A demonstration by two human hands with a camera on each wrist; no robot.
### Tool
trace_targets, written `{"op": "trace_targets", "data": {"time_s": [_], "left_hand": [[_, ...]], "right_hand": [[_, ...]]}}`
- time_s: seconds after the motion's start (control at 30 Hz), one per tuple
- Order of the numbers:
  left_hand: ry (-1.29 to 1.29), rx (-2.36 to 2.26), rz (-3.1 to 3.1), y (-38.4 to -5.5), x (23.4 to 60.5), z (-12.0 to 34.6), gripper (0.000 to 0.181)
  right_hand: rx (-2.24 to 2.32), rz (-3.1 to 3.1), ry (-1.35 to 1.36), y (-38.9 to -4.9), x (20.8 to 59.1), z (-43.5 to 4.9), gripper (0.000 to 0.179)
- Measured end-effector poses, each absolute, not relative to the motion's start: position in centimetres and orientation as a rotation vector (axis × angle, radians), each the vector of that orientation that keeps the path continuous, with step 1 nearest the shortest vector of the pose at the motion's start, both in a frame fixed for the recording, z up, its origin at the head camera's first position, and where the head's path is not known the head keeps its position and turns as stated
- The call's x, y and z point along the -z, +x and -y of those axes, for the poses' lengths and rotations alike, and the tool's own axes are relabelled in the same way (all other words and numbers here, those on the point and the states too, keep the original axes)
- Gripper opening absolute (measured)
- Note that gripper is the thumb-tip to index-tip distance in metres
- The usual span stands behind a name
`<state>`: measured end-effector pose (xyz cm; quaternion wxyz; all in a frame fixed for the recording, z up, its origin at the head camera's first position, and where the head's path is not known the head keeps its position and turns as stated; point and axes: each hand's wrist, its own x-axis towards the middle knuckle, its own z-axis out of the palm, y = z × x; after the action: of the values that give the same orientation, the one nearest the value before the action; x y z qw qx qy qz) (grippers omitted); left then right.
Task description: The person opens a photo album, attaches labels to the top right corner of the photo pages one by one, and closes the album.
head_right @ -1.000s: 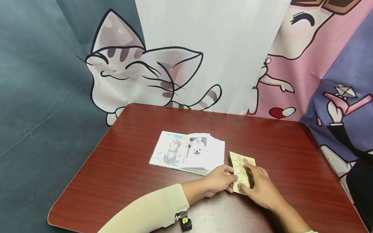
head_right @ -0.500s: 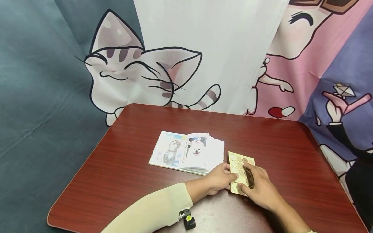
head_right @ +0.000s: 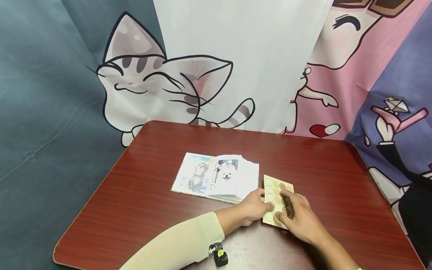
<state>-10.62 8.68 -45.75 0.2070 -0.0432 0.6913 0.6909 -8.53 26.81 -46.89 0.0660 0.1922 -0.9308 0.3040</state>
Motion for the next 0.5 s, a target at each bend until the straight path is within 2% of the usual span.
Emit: {"op": "trace_targets", "data": {"time_s": [0.13, 0.33, 0.5], "left_hand": [[-0.135, -1.955, -1.904, -10.67, 46.00, -8.66, 0.028], [-0.144, -2.006, -1.839, -10.70, 46.26, -8.38, 0.033], [-0.112, -2.050, -1.779, -10.69, 46.03, -8.06, 0.038]], "right_hand": [[-0.905, 2.763, 0.567, -8.51, 46.79, -26.83, 0.064], [-0.857, 2.654, 0.539, -8.78, 46.40, -26.87, 0.041], [-0.813, 2.608, 0.564, -9.21, 46.31, -26.95, 0.032]]}}
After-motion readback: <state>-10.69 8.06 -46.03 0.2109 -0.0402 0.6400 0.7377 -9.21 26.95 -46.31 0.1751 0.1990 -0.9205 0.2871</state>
